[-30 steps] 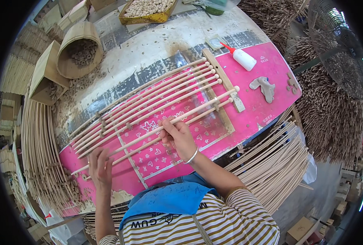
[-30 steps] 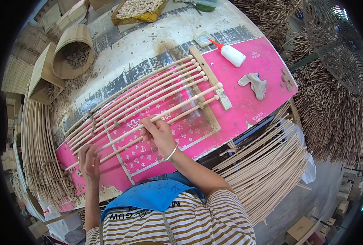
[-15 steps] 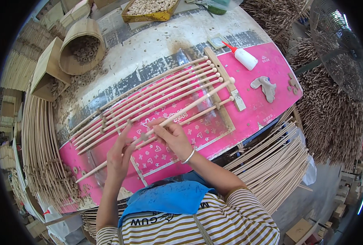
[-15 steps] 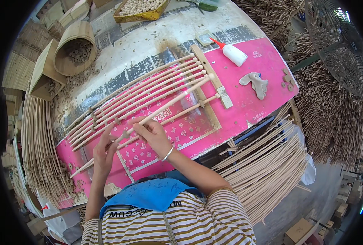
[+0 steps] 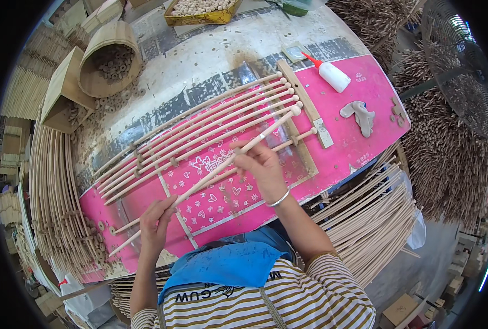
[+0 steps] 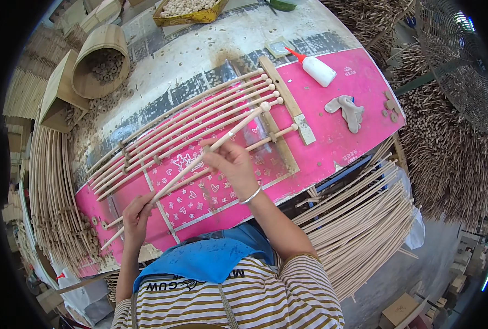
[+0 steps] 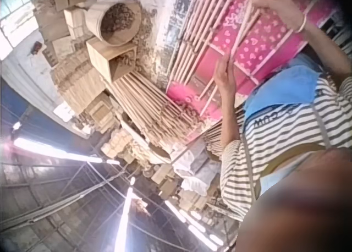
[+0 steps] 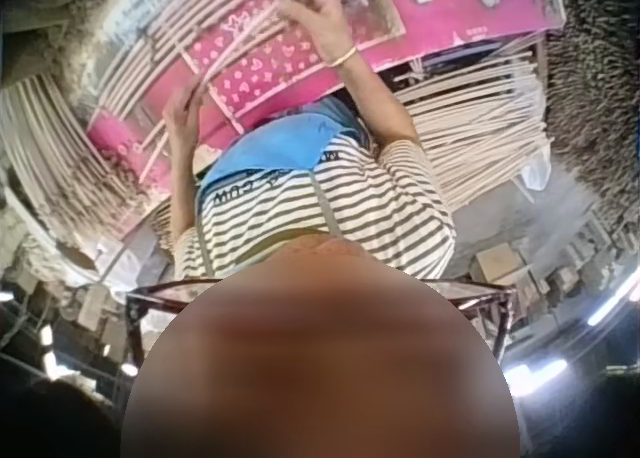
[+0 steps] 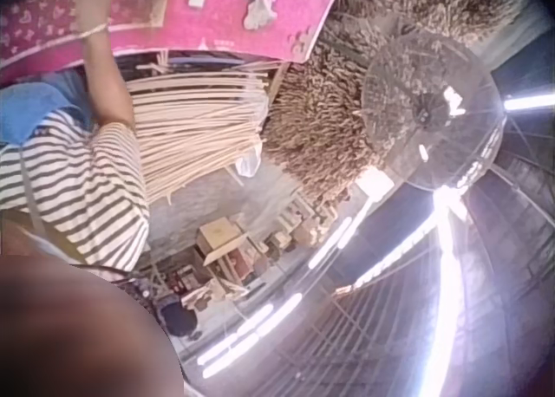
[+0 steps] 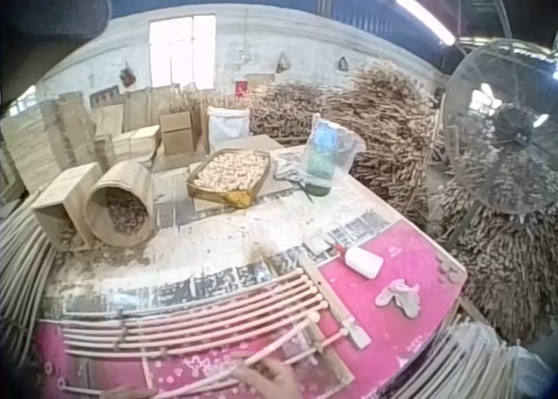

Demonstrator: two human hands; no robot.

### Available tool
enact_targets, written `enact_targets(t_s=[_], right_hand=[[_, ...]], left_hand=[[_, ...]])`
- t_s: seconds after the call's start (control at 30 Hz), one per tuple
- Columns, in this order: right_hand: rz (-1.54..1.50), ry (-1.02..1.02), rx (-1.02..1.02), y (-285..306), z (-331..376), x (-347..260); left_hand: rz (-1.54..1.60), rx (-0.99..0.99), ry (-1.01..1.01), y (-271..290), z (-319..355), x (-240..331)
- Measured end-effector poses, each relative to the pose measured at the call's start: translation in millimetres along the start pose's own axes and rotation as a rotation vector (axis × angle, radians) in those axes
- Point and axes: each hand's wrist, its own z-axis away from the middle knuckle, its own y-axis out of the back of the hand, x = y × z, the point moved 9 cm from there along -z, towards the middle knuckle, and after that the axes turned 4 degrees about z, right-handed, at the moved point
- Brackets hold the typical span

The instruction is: Assembling a wooden rack structure by applying glue and fitting wooden dowels into crossbars.

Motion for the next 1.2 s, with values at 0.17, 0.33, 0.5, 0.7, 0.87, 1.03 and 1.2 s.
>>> enact_targets(t_s=[0.17,0.33,0.5,0.7,0.87,1.03,1.2], right_hand=[[0.004,0.068,0.095,28.6,-3.4,-19.7],[0.088,0.017,0.113,47.7,0.9,-11.0],[0.032,0.028,0.11,41.2,6.8,-27.1],[0.164,-0.073,0.145,63.6,15.2,-16.2],[0.143,-0.032,0.153,57.1,19.8,-30.9],[0.116,-0.066,0.184,70.9,21.4,-22.1],[0.193,-0.078,0.24,86.4,23.3,-15.6]], left_hand=[[0.008,-0.027,0.065,3.0,4.7,-11.1],[-0.014,-0.024,0.026,4.0,3.9,-9.6],[-0.027,-0.017,0.033,2.3,2.5,-14.1],[-0.061,-0.015,-0.008,-2.0,-2.6,-5.3],[-0.081,-0.025,-0.02,-5.2,-6.4,-2.1],[-0.06,-0.017,-0.044,-6.5,-9.8,-6.8],[-0.071,-0.059,-0.035,-11.8,-16.3,-4.5]])
